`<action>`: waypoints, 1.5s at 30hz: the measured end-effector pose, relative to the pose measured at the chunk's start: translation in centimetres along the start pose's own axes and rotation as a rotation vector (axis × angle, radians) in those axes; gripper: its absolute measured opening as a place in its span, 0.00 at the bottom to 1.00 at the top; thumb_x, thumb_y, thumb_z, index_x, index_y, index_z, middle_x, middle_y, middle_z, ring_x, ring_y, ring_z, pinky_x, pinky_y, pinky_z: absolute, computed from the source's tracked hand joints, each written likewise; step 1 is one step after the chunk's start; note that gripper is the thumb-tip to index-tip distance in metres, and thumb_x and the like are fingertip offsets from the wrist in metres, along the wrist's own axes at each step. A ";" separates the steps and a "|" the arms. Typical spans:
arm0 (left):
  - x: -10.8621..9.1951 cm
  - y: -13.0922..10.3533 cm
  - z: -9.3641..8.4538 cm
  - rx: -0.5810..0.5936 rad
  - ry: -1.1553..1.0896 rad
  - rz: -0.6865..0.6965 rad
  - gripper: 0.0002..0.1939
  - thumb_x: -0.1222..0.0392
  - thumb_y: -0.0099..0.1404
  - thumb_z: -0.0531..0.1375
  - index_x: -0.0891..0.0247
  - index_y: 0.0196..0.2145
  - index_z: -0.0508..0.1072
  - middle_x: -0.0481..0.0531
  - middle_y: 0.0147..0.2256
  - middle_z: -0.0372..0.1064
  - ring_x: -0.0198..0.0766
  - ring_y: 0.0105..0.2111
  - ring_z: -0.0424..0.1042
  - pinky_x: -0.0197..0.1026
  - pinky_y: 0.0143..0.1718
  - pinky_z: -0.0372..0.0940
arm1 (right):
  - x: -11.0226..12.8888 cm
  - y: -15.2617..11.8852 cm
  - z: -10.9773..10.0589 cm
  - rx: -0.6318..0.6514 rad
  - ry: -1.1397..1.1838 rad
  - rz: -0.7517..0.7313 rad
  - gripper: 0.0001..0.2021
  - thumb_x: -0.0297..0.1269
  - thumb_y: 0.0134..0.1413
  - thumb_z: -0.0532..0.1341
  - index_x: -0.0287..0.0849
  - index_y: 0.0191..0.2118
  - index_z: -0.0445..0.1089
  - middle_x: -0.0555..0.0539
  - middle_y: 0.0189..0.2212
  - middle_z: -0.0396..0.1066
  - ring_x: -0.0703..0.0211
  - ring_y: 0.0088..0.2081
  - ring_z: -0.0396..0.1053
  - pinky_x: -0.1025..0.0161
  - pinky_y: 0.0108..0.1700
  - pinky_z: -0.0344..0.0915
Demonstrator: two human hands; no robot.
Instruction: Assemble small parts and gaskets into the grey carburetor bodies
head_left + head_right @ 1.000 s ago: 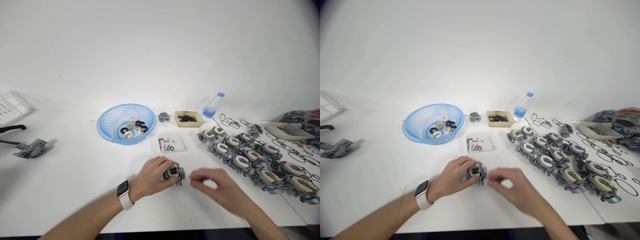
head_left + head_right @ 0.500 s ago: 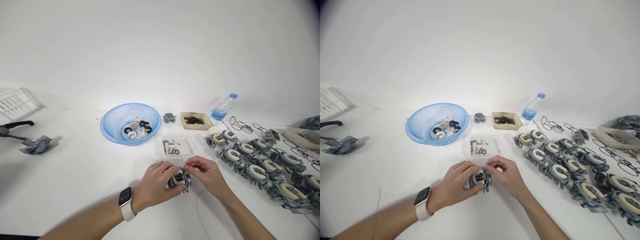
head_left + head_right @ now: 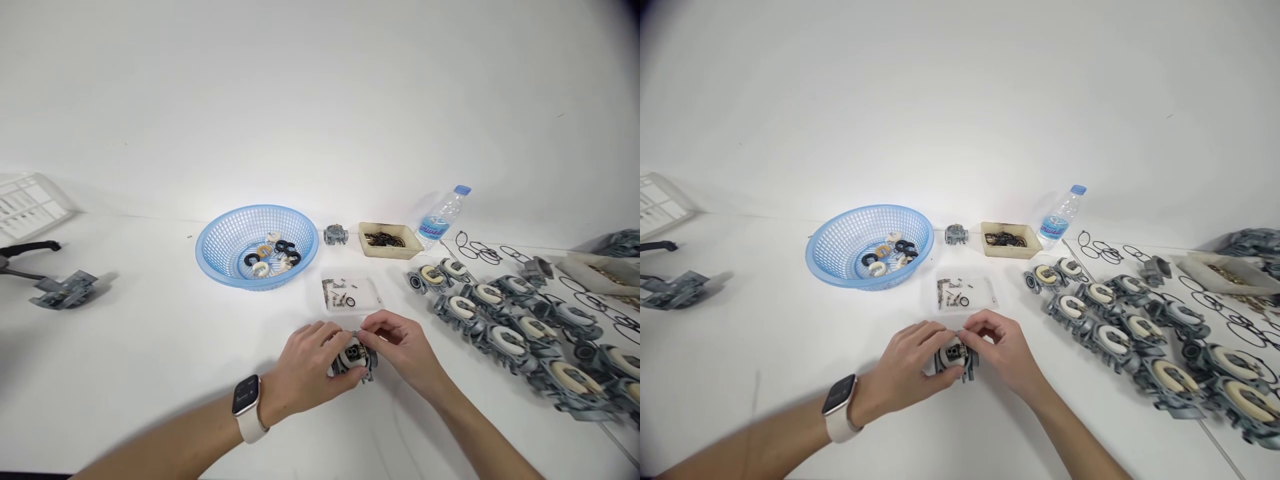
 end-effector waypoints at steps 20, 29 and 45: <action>-0.1 0.0 -0.2 0.015 -0.015 -0.033 0.16 0.50 0.68 0.64 0.58 0.49 0.71 0.52 0.41 0.75 0.45 0.35 0.76 0.48 0.36 0.72 | 0.6 -0.5 -0.9 0.333 -0.123 -0.042 0.17 0.43 0.58 0.69 0.48 0.52 0.74 0.45 0.46 0.71 0.54 0.44 0.69 0.53 0.51 0.69; -0.2 -0.1 -0.3 0.016 -0.024 -0.026 0.15 0.50 0.68 0.63 0.58 0.49 0.70 0.52 0.42 0.74 0.44 0.36 0.76 0.47 0.37 0.72 | 0.5 -0.4 -1.3 0.312 -0.146 -0.054 0.16 0.44 0.57 0.70 0.48 0.49 0.76 0.46 0.46 0.71 0.53 0.45 0.69 0.53 0.51 0.68; -0.3 -0.2 -0.3 0.011 -0.008 0.007 0.16 0.52 0.69 0.62 0.58 0.51 0.68 0.53 0.44 0.73 0.45 0.37 0.75 0.48 0.38 0.72 | 0.3 0.0 -1.2 0.290 0.049 0.014 0.09 0.44 0.62 0.66 0.47 0.43 0.77 0.49 0.39 0.71 0.57 0.40 0.67 0.59 0.45 0.64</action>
Point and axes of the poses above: each hand's wrist, its own y-axis towards the middle knuckle, its own z-axis out of the palm, x = y × z, the point moved 5 cm from there along y, towards the middle knuckle
